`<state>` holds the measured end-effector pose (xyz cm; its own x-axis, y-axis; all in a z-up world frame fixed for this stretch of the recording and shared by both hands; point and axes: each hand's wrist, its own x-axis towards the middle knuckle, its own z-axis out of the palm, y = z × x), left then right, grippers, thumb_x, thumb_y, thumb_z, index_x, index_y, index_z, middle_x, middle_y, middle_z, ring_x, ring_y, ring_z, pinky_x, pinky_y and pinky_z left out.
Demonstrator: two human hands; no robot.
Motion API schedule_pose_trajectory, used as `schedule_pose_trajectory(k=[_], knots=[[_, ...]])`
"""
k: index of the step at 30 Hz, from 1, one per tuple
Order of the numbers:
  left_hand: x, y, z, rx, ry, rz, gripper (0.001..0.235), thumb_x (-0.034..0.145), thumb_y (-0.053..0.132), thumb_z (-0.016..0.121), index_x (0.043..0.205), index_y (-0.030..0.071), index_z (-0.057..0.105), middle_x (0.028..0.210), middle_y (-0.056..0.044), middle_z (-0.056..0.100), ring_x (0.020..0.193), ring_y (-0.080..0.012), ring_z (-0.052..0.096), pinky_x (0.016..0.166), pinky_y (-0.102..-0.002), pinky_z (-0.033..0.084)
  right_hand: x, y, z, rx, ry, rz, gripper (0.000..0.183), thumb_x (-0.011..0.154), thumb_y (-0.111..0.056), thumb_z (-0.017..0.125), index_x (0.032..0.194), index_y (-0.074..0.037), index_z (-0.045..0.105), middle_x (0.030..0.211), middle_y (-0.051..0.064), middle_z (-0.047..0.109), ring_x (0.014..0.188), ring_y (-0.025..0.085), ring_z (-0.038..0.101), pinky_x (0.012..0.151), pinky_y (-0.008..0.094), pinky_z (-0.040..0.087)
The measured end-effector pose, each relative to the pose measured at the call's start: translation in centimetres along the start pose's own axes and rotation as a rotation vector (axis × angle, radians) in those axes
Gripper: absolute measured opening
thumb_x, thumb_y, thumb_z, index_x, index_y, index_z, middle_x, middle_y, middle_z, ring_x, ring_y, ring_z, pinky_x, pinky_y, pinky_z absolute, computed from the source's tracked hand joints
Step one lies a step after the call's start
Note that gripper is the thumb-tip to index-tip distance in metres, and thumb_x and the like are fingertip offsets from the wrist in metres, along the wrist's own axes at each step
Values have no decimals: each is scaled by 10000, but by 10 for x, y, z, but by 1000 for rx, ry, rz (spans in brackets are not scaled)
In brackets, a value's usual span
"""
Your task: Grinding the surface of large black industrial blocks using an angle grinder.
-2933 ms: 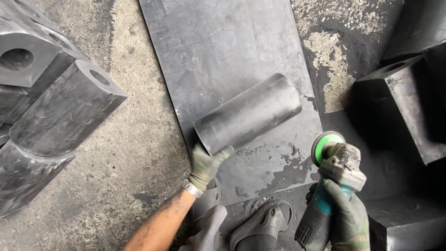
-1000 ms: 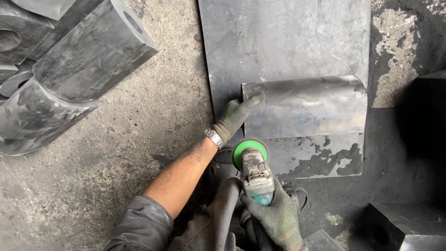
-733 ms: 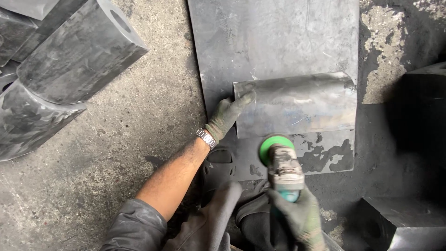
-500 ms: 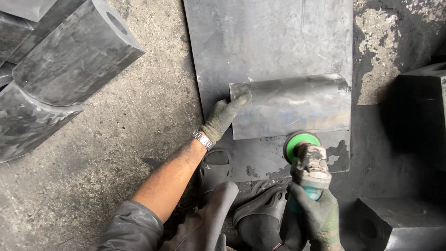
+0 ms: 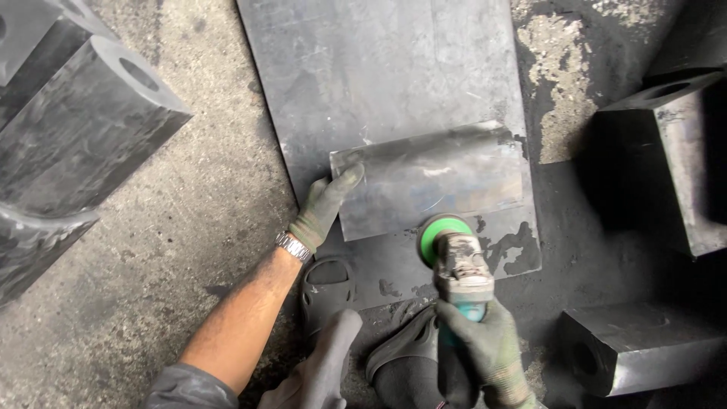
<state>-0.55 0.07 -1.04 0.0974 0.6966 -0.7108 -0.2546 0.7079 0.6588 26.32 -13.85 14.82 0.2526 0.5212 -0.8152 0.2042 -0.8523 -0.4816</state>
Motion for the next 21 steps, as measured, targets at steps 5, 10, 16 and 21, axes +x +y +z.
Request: schedule_pose_trajectory(k=[5,10,16,21], knots=[[-11,16,5,91,-1,-31,597,872,452,721,1271,9,693,1246,-48,725,1180,-117,642,1056,-268,462,25,12,-51,78,114,67,441,781,-248,797,1128,6,695,932,135,791,806,213,753,756,351,620],[-5,11,5,110,19,-44,672,861,479,697,1323,-7,655,1354,-89,703,1283,-154,629,1114,-279,444,29,1,-68,305,205,22,449,824,-278,755,1153,16,673,931,160,767,792,230,752,759,367,610],[-6,9,4,88,12,-25,709,880,471,682,1377,-26,589,1431,-107,643,1355,-171,585,1151,-292,422,24,8,-47,202,108,-1,401,811,-250,763,1108,10,692,895,165,794,775,225,768,747,342,615],[-9,16,6,158,56,-75,740,858,497,682,1379,-21,596,1425,-124,652,1350,-187,582,1146,-307,411,25,4,-43,196,27,5,423,790,-238,789,1099,36,697,893,168,796,773,229,763,730,351,614]])
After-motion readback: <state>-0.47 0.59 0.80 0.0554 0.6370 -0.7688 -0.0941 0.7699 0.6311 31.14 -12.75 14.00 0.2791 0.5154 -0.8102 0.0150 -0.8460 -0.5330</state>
